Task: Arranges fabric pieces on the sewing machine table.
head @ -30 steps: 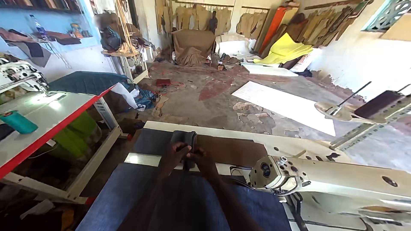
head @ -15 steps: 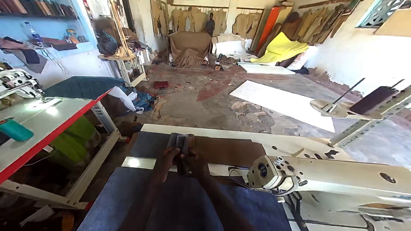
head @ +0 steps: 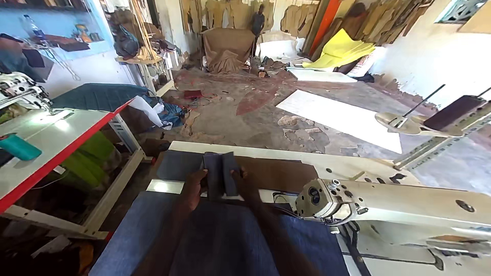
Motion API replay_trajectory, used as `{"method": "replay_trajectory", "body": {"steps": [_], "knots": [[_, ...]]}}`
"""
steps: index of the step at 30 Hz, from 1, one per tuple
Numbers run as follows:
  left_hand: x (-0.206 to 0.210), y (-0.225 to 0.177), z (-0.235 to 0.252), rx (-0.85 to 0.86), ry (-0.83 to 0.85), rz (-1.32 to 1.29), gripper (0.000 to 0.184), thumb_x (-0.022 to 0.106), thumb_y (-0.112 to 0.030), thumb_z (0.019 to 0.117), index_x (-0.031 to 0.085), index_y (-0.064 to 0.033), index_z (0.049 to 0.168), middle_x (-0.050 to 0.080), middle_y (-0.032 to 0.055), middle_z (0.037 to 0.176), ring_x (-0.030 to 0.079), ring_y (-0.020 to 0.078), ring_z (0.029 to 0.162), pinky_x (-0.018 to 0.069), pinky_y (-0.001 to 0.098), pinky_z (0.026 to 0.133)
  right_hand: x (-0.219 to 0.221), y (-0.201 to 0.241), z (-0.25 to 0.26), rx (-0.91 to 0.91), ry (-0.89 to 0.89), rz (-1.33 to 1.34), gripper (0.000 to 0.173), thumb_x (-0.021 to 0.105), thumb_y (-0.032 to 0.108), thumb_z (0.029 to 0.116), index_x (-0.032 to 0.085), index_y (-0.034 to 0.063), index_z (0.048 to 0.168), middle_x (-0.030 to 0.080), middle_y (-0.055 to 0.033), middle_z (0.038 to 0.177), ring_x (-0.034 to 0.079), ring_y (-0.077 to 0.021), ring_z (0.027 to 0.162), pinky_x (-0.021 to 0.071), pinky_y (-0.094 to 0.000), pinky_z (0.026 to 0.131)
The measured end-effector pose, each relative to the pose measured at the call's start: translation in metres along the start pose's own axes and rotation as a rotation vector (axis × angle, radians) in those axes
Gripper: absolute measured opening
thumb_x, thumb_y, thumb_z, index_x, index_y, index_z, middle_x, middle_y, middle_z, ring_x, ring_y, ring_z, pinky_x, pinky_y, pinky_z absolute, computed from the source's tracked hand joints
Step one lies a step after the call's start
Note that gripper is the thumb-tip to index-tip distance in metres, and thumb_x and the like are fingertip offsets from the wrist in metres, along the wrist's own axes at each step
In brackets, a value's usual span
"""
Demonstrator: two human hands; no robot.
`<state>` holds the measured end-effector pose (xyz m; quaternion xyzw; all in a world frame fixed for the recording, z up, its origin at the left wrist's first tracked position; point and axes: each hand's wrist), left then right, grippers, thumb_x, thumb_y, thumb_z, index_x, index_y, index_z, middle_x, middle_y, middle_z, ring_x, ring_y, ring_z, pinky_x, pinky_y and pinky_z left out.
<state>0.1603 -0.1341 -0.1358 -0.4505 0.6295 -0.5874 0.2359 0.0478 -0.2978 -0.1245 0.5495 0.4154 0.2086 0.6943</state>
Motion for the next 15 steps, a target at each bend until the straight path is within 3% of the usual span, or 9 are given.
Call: {"method": "replay_trajectory", "body": {"steps": [3, 5, 7, 8, 10, 12, 13, 15], "knots": [[-0.014, -0.011, 0.003, 0.040, -0.086, 0.043, 0.035, 0.048, -0.032, 0.1082, 0.061, -0.0033, 0.124, 0.068, 0.0114, 0.107, 0.066, 0.0200, 0.094, 0.0568, 0.0407, 0.083, -0.052, -0.002, 0.010, -0.031, -0.241, 0.037, 0.034, 0.057, 0.029, 0.1049, 0.063, 0.0027, 0.125, 0.070, -0.0179, 0.106, 0.068, -0.0293, 0.093, 0.0564, -0.0533, 0.082], [-0.029, -0.015, 0.011, 0.079, -0.134, 0.052, 0.037, 0.049, -0.033, 0.1078, 0.061, -0.0037, 0.127, 0.068, 0.0128, 0.112, 0.067, 0.0218, 0.099, 0.0566, 0.0432, 0.086, -0.087, -0.013, 0.020, -0.061, -0.642, 0.072, 0.038, 0.058, 0.026, 0.1039, 0.058, -0.0016, 0.130, 0.066, -0.0240, 0.114, 0.066, -0.0349, 0.103, 0.0538, -0.0570, 0.088], [-0.039, -0.023, 0.019, 0.118, -0.200, 0.039, 0.036, 0.051, -0.033, 0.1066, 0.062, -0.0050, 0.126, 0.068, 0.0118, 0.110, 0.067, 0.0213, 0.098, 0.0569, 0.0439, 0.084, -0.115, -0.021, 0.030, -0.091, -0.942, 0.063, 0.055, 0.056, 0.023, 0.1033, 0.040, 0.0005, 0.151, 0.054, -0.0255, 0.142, 0.055, -0.0363, 0.129, 0.0462, -0.0541, 0.107], [-0.042, -0.028, 0.022, 0.131, -0.229, 0.027, 0.037, 0.052, -0.034, 0.1060, 0.062, -0.0052, 0.126, 0.068, 0.0121, 0.111, 0.067, 0.0216, 0.100, 0.0569, 0.0451, 0.086, -0.118, -0.024, 0.032, -0.164, -0.987, 0.024, 0.060, 0.055, 0.022, 0.1032, 0.033, 0.0024, 0.156, 0.047, -0.0225, 0.151, 0.049, -0.0326, 0.138, 0.0421, -0.0492, 0.114], [-0.048, -0.037, 0.028, 0.154, -0.255, -0.007, 0.037, 0.052, -0.034, 0.1057, 0.061, -0.0066, 0.129, 0.068, 0.0111, 0.116, 0.066, 0.0210, 0.104, 0.0563, 0.0455, 0.090, -0.103, -0.032, 0.030, -0.354, -0.897, -0.155, 0.054, 0.051, 0.024, 0.1053, 0.039, 0.0004, 0.153, 0.047, -0.0204, 0.153, 0.047, -0.0293, 0.141, 0.0402, -0.0464, 0.117], [-0.053, -0.047, 0.032, 0.175, -0.269, -0.043, 0.038, 0.051, -0.035, 0.1060, 0.059, -0.0076, 0.131, 0.067, 0.0097, 0.117, 0.066, 0.0199, 0.106, 0.0561, 0.0452, 0.090, -0.072, -0.042, 0.029, -0.498, -0.705, -0.381, 0.048, 0.050, 0.025, 0.1045, 0.051, 0.0008, 0.146, 0.042, -0.0170, 0.159, 0.035, -0.0310, 0.150, 0.0287, -0.0505, 0.125], [-0.057, -0.052, 0.034, 0.189, -0.277, -0.067, 0.038, 0.051, -0.035, 0.1057, 0.059, -0.0076, 0.131, 0.068, 0.0100, 0.117, 0.066, 0.0207, 0.106, 0.0566, 0.0461, 0.090, -0.058, -0.048, 0.028, -0.507, -0.612, -0.480, 0.048, 0.049, 0.027, 0.1044, 0.053, 0.0034, 0.146, 0.037, -0.0159, 0.163, 0.027, -0.0337, 0.154, 0.0226, -0.0541, 0.126], [-0.065, -0.063, 0.036, 0.209, -0.282, -0.092, 0.038, 0.050, -0.035, 0.1056, 0.059, -0.0083, 0.131, 0.068, 0.0090, 0.117, 0.066, 0.0202, 0.106, 0.0564, 0.0458, 0.090, -0.041, -0.072, 0.034, -0.455, -0.501, -0.576, 0.048, 0.049, 0.032, 0.1045, 0.056, 0.0065, 0.145, 0.035, -0.0150, 0.164, 0.025, -0.0367, 0.154, 0.0211, -0.0568, 0.126]]}}
Point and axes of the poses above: each hand's wrist, its own z-axis towards the middle knuckle, its own x-axis out of the palm, y = z × x
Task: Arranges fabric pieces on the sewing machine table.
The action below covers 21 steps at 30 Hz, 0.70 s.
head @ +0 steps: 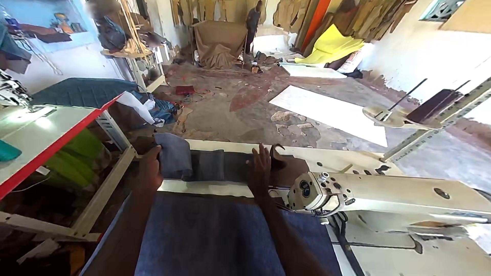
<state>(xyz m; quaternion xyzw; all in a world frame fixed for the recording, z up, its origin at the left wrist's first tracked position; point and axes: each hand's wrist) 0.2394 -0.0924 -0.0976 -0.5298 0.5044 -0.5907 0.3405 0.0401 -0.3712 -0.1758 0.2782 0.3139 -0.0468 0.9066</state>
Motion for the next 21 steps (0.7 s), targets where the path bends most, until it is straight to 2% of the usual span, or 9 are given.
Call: {"method": "replay_trajectory", "body": {"steps": [3, 5, 6, 7, 9, 12, 16, 18, 21], "knots": [[-0.011, -0.014, 0.006, 0.015, -0.001, -0.010, 0.036, 0.052, -0.033, 0.1050, 0.060, -0.0089, 0.130, 0.068, 0.0071, 0.118, 0.066, 0.0180, 0.107, 0.0561, 0.0431, 0.091, 0.010, -0.038, -0.013, 0.354, 0.098, 0.032, 0.063, 0.059, 0.038, 0.1014, 0.047, 0.0003, 0.150, 0.036, -0.0259, 0.160, 0.031, -0.0442, 0.150, 0.0289, -0.0633, 0.120], [-0.014, -0.021, 0.006, 0.015, 0.024, -0.007, 0.035, 0.055, -0.033, 0.1040, 0.060, -0.0095, 0.129, 0.068, 0.0065, 0.118, 0.066, 0.0173, 0.107, 0.0561, 0.0419, 0.092, 0.001, -0.054, -0.014, 0.576, -0.009, 0.110, 0.073, 0.059, 0.036, 0.1022, 0.031, -0.0010, 0.158, 0.023, -0.0313, 0.163, 0.021, -0.0502, 0.152, 0.0245, -0.0665, 0.120], [-0.012, -0.024, 0.004, 0.010, 0.040, -0.014, 0.035, 0.057, -0.032, 0.1034, 0.061, -0.0094, 0.129, 0.068, 0.0067, 0.119, 0.066, 0.0175, 0.109, 0.0558, 0.0417, 0.093, -0.003, -0.054, -0.011, 0.623, -0.082, 0.147, 0.074, 0.059, 0.036, 0.1014, 0.030, 0.0002, 0.159, 0.021, -0.0307, 0.164, 0.018, -0.0495, 0.153, 0.0228, -0.0655, 0.121], [-0.007, -0.025, 0.001, 0.003, 0.069, -0.025, 0.035, 0.058, -0.032, 0.1033, 0.061, -0.0095, 0.130, 0.068, 0.0065, 0.120, 0.066, 0.0174, 0.110, 0.0557, 0.0411, 0.094, -0.007, -0.048, -0.009, 0.624, -0.115, 0.169, 0.070, 0.059, 0.036, 0.1017, 0.034, 0.0002, 0.157, 0.026, -0.0298, 0.163, 0.023, -0.0476, 0.152, 0.0257, -0.0638, 0.121], [0.013, -0.021, -0.010, -0.011, 0.162, -0.028, 0.033, 0.056, -0.032, 0.1041, 0.061, -0.0105, 0.128, 0.069, 0.0049, 0.117, 0.067, 0.0166, 0.107, 0.0570, 0.0399, 0.092, -0.016, -0.022, -0.010, 0.489, -0.069, 0.211, 0.053, 0.054, 0.035, 0.1038, 0.051, 0.0009, 0.144, 0.050, -0.0250, 0.148, 0.047, -0.0399, 0.139, 0.0409, -0.0597, 0.113], [0.058, -0.011, -0.035, -0.002, 0.316, 0.090, 0.029, 0.054, -0.030, 0.1057, 0.064, -0.0081, 0.122, 0.069, 0.0056, 0.104, 0.067, 0.0158, 0.090, 0.0586, 0.0378, 0.081, -0.024, 0.046, -0.008, 0.305, 0.204, 0.477, 0.047, 0.051, 0.037, 0.1067, 0.059, 0.0037, 0.139, 0.063, -0.0158, 0.136, 0.061, -0.0268, 0.124, 0.0507, -0.0496, 0.105], [0.095, 0.011, -0.072, 0.093, 0.564, 0.333, 0.024, 0.057, -0.021, 0.1052, 0.068, -0.0018, 0.117, 0.070, 0.0102, 0.101, 0.068, 0.0177, 0.085, 0.0599, 0.0393, 0.078, -0.026, 0.109, -0.006, 0.310, 0.315, 0.922, 0.057, 0.067, 0.033, 0.0987, 0.050, 0.0060, 0.145, 0.068, -0.0107, 0.120, 0.069, -0.0171, 0.096, 0.0597, -0.0376, 0.082], [0.097, 0.022, -0.082, 0.134, 0.606, 0.385, 0.023, 0.057, -0.023, 0.1054, 0.069, -0.0059, 0.115, 0.069, 0.0076, 0.097, 0.064, 0.0141, 0.078, 0.0569, 0.0345, 0.071, -0.028, 0.113, 0.000, 0.371, 0.297, 0.884, 0.044, 0.069, 0.028, 0.0983, 0.060, 0.0044, 0.133, 0.069, -0.0098, 0.101, 0.066, -0.0165, 0.079, 0.0578, -0.0365, 0.069], [0.094, 0.030, -0.078, 0.062, 0.503, 0.388, 0.030, 0.060, -0.038, 0.1034, 0.070, -0.0104, 0.110, 0.068, 0.0072, 0.094, 0.062, 0.0164, 0.078, 0.0542, 0.0383, 0.070, -0.028, 0.085, 0.002, 0.432, 0.318, 0.765, 0.022, 0.064, 0.019, 0.1009, 0.070, 0.0019, 0.114, 0.072, -0.0116, 0.097, 0.068, -0.0210, 0.084, 0.0584, -0.0448, 0.076]]}}
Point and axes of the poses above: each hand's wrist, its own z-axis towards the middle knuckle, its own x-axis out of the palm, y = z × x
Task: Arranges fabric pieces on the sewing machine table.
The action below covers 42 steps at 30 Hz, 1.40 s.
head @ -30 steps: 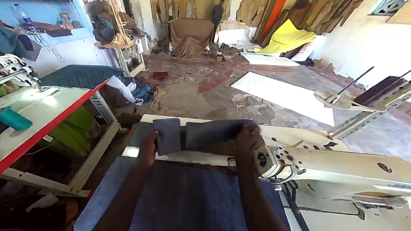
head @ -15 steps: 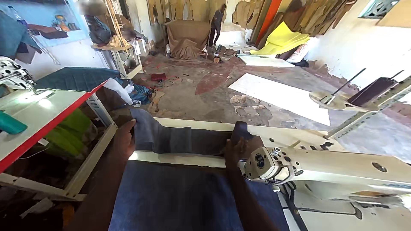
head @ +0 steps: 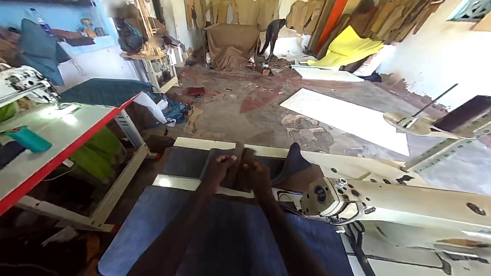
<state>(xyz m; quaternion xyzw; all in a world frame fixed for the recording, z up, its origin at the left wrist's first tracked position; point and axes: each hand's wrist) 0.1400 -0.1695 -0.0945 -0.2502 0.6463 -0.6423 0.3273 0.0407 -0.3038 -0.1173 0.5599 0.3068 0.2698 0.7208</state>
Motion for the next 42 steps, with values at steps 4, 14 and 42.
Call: {"method": "replay_trajectory", "body": {"steps": [4, 14, 42], "knots": [[-0.047, 0.015, 0.024, -0.008, -0.185, -0.044, 0.035, 0.055, -0.034, 0.1057, 0.066, -0.0028, 0.117, 0.068, 0.0129, 0.106, 0.066, 0.0220, 0.094, 0.0557, 0.0462, 0.084, -0.037, -0.024, 0.010, 0.078, -0.212, 0.050, 0.024, 0.063, 0.014, 0.1008, 0.069, 0.0018, 0.120, 0.071, -0.0139, 0.112, 0.068, -0.0242, 0.102, 0.0558, -0.0497, 0.089], [-0.243, 0.059, 0.045, -0.125, -0.415, 0.464, 0.036, 0.056, -0.029, 0.1058, 0.065, 0.0052, 0.115, 0.066, 0.0259, 0.109, 0.063, 0.0369, 0.100, 0.0499, 0.0599, 0.090, -0.081, -0.040, 0.037, 0.144, -0.598, 0.218, 0.023, 0.058, 0.013, 0.1024, 0.062, 0.0007, 0.122, 0.066, -0.0127, 0.105, 0.064, -0.0197, 0.092, 0.0550, -0.0432, 0.082], [-0.281, 0.099, 0.035, -0.023, -0.474, 0.145, 0.049, 0.059, 0.001, 0.0960, 0.055, -0.0115, 0.143, 0.065, 0.0155, 0.124, 0.065, 0.0249, 0.103, 0.0560, 0.0464, 0.086, -0.106, 0.021, 0.070, -0.425, -0.926, 0.401, 0.015, 0.045, 0.011, 0.1052, 0.059, 0.0051, 0.108, 0.062, -0.0029, 0.095, 0.064, -0.0132, 0.091, 0.0564, -0.0371, 0.084]]}}
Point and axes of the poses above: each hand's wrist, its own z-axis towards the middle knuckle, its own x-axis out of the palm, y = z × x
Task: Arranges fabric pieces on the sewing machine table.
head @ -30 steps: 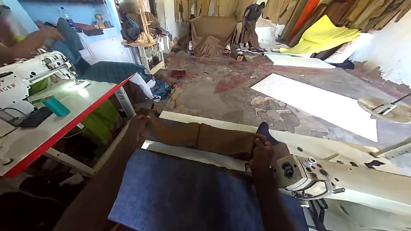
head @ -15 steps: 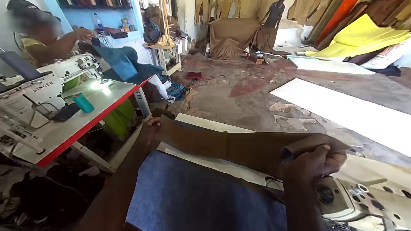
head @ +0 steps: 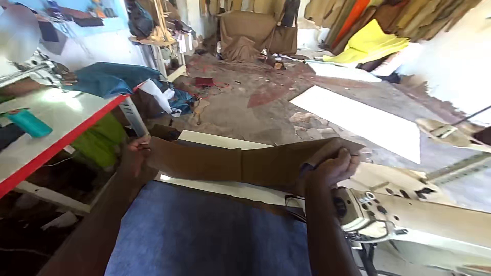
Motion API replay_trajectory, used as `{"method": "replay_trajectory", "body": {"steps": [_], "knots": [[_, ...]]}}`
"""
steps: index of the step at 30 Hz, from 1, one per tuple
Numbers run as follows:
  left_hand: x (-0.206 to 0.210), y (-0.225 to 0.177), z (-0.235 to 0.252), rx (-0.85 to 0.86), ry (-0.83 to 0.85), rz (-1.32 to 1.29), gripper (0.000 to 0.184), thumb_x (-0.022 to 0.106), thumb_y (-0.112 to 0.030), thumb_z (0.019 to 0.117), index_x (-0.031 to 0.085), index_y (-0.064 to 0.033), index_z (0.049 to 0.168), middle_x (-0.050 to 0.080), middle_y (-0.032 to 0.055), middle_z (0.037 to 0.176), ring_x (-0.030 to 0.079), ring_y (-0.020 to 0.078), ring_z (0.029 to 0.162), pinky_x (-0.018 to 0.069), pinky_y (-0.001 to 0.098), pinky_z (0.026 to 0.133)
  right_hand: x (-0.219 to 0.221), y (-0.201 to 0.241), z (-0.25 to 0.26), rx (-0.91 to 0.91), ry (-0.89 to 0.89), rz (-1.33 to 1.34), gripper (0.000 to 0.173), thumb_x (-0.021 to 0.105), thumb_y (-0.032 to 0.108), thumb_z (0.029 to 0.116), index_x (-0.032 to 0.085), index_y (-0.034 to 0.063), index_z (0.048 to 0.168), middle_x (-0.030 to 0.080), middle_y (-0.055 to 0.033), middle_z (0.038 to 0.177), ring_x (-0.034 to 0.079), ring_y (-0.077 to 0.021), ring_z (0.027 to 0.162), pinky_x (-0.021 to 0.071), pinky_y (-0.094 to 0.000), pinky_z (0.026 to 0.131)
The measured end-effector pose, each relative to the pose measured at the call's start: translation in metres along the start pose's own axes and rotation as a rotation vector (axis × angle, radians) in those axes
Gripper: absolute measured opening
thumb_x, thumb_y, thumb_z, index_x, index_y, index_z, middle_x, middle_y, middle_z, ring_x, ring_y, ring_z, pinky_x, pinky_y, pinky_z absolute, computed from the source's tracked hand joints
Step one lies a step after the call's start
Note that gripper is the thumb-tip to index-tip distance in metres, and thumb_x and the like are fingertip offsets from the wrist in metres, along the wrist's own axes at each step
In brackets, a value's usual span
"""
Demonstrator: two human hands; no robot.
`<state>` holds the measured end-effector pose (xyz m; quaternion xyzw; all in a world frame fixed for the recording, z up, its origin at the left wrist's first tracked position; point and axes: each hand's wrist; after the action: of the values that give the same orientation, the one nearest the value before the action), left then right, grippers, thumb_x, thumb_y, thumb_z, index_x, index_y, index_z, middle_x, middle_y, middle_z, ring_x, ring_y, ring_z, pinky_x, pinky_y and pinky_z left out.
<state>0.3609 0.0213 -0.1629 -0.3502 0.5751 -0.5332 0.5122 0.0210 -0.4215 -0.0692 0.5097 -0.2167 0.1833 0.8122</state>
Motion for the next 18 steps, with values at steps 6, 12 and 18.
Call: {"method": "replay_trajectory", "body": {"steps": [6, 12, 18], "knots": [[0.019, -0.036, 0.000, 0.098, -0.024, -0.126, 0.049, 0.061, -0.001, 0.0946, 0.053, -0.0095, 0.143, 0.065, 0.0123, 0.124, 0.066, 0.0199, 0.102, 0.0569, 0.0421, 0.086, 0.011, 0.022, -0.007, 0.110, 0.190, 0.003, 0.013, 0.048, 0.013, 0.1046, 0.061, 0.0098, 0.102, 0.065, 0.0002, 0.086, 0.066, -0.0112, 0.079, 0.0584, -0.0335, 0.074], [0.125, -0.168, -0.055, 0.247, 0.212, -0.323, 0.050, 0.062, -0.001, 0.0941, 0.053, -0.0068, 0.142, 0.068, 0.0123, 0.119, 0.069, 0.0207, 0.099, 0.0602, 0.0403, 0.083, 0.032, 0.046, -0.052, 0.240, 0.671, -0.190, 0.014, 0.051, 0.012, 0.1041, 0.063, 0.0083, 0.111, 0.067, -0.0003, 0.090, 0.065, -0.0090, 0.076, 0.0577, -0.0311, 0.068], [0.276, -0.251, -0.152, 0.404, 0.425, -0.375, 0.037, 0.050, -0.010, 0.1056, 0.054, 0.0022, 0.140, 0.067, 0.0178, 0.126, 0.067, 0.0224, 0.110, 0.0561, 0.0424, 0.097, 0.050, 0.072, -0.069, 0.207, 0.806, -0.180, 0.041, 0.056, 0.036, 0.1055, 0.055, 0.0115, 0.138, 0.068, -0.0034, 0.112, 0.068, -0.0132, 0.092, 0.0601, -0.0367, 0.082]]}}
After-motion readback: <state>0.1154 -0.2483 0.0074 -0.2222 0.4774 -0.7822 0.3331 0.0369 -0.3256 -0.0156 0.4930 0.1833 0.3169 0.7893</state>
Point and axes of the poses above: each hand's wrist, its own z-axis towards the middle knuckle, its own x-axis out of the palm, y = z × x
